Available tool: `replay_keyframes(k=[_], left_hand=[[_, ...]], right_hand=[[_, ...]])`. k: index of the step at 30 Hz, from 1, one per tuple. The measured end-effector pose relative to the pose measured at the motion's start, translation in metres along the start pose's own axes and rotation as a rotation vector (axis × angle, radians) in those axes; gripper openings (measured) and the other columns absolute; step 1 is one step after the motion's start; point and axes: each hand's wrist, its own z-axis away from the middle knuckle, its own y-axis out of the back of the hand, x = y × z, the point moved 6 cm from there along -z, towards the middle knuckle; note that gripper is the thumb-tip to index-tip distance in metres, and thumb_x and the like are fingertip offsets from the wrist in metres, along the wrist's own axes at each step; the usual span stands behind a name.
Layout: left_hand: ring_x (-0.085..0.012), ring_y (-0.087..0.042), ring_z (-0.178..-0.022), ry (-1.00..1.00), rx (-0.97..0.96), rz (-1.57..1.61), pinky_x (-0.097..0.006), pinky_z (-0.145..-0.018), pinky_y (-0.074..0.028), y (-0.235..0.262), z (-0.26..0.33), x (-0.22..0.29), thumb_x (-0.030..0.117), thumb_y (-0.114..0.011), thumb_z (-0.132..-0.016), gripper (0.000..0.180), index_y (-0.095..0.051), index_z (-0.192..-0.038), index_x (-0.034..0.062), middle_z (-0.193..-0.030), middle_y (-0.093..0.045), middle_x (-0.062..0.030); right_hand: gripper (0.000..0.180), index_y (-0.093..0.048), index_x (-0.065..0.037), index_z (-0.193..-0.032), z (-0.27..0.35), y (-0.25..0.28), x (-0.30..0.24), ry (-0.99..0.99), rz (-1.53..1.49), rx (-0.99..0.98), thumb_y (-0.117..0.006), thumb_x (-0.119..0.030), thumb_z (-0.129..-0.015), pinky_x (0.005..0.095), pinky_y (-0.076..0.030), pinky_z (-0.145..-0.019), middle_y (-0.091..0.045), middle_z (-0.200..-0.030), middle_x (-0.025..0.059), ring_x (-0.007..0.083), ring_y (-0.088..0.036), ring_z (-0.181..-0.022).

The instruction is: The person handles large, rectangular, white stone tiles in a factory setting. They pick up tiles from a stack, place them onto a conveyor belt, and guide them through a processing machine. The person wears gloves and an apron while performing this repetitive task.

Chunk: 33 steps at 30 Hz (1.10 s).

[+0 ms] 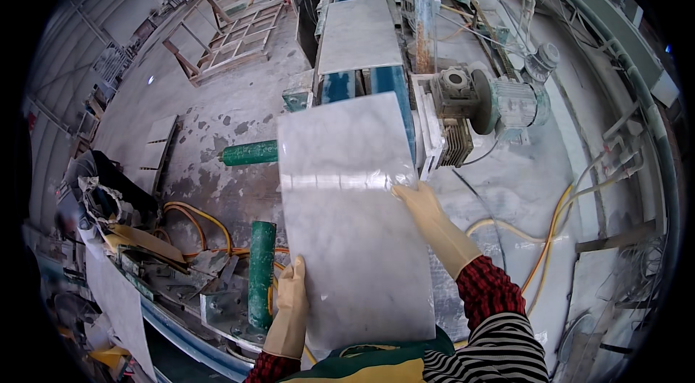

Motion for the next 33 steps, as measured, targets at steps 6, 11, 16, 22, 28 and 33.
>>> replay_keyframes(k=[6, 11, 16, 22, 28, 33], left_hand=[[-0.0395, -0.061, -0.127, -0.144, -0.136, 0.027, -0.045, -0.109, -0.043, -0.01, -0.02, 0.029, 0.066, -0.042, -0.103, 0.071, -0.068, -0.134, 0.0073, -0.131, -0.069, -0.0213], [-0.0401, -0.057, -0.134, -0.232, -0.205, -0.004, -0.046, -0.113, -0.04, -0.012, -0.059, 0.054, 0.064, -0.038, -0.105, 0.074, -0.062, -0.141, 0.0045, -0.141, -0.062, -0.025], [-0.0397, -0.056, -0.135, -0.283, -0.29, 0.011, -0.046, -0.113, -0.04, -0.028, -0.108, 0.063, 0.063, -0.035, -0.105, 0.073, -0.062, -0.141, 0.0062, -0.141, -0.063, -0.0226], [-0.0341, -0.07, -0.11, -0.278, -0.385, 0.045, -0.045, -0.098, -0.051, -0.04, -0.142, 0.076, 0.064, -0.035, -0.105, 0.069, -0.064, -0.141, 0.013, -0.126, -0.071, -0.0163], [-0.0334, -0.069, -0.111, -0.206, -0.43, 0.073, -0.043, -0.1, -0.049, -0.03, -0.152, 0.105, 0.061, -0.037, -0.106, 0.069, -0.065, -0.138, 0.0071, -0.124, -0.072, -0.0185], [-0.0353, -0.066, -0.122, -0.259, -0.459, 0.091, -0.041, -0.107, -0.045, -0.038, -0.173, 0.12, 0.06, -0.037, -0.106, 0.072, -0.064, -0.139, 0.0025, -0.129, -0.071, -0.0206]], right_hand=[[0.051, -0.062, 0.004, -0.128, -0.023, 0.01, 0.027, -0.086, -0.128, 0.015, -0.078, -0.024, -0.089, 0.0393, -0.059, -0.083, -0.071, -0.116, 0.0139, 0.0248, -0.071, -0.099], [0.054, -0.061, 0.003, -0.132, -0.067, 0.009, 0.034, -0.073, -0.127, 0.049, -0.079, -0.025, -0.09, 0.0415, -0.06, -0.087, -0.07, -0.119, 0.0134, 0.0253, -0.071, -0.103], [0.063, -0.055, 0.005, -0.137, -0.1, 0.009, 0.04, -0.12, -0.104, 0.092, -0.08, -0.03, -0.091, 0.0441, -0.06, -0.089, -0.069, -0.122, 0.0147, 0.0271, -0.07, -0.105], [0.064, -0.055, 0.006, -0.137, -0.128, 0.019, 0.046, -0.152, -0.004, 0.267, -0.079, -0.032, -0.092, 0.0441, -0.059, -0.09, -0.069, -0.124, 0.0153, 0.0271, -0.07, -0.105], [0.06, -0.057, 0.007, -0.137, -0.085, -0.003, 0.024, -0.153, -0.113, 0.177, -0.075, -0.035, -0.097, 0.043, -0.059, -0.093, -0.069, -0.126, 0.0149, 0.0263, -0.07, -0.107], [0.056, -0.056, 0.005, -0.142, 0.013, -0.007, 0.04, -0.26, -0.322, 0.024, -0.068, -0.032, -0.103, 0.0396, -0.053, -0.105, -0.067, -0.134, 0.0155, 0.0252, -0.066, -0.12]])
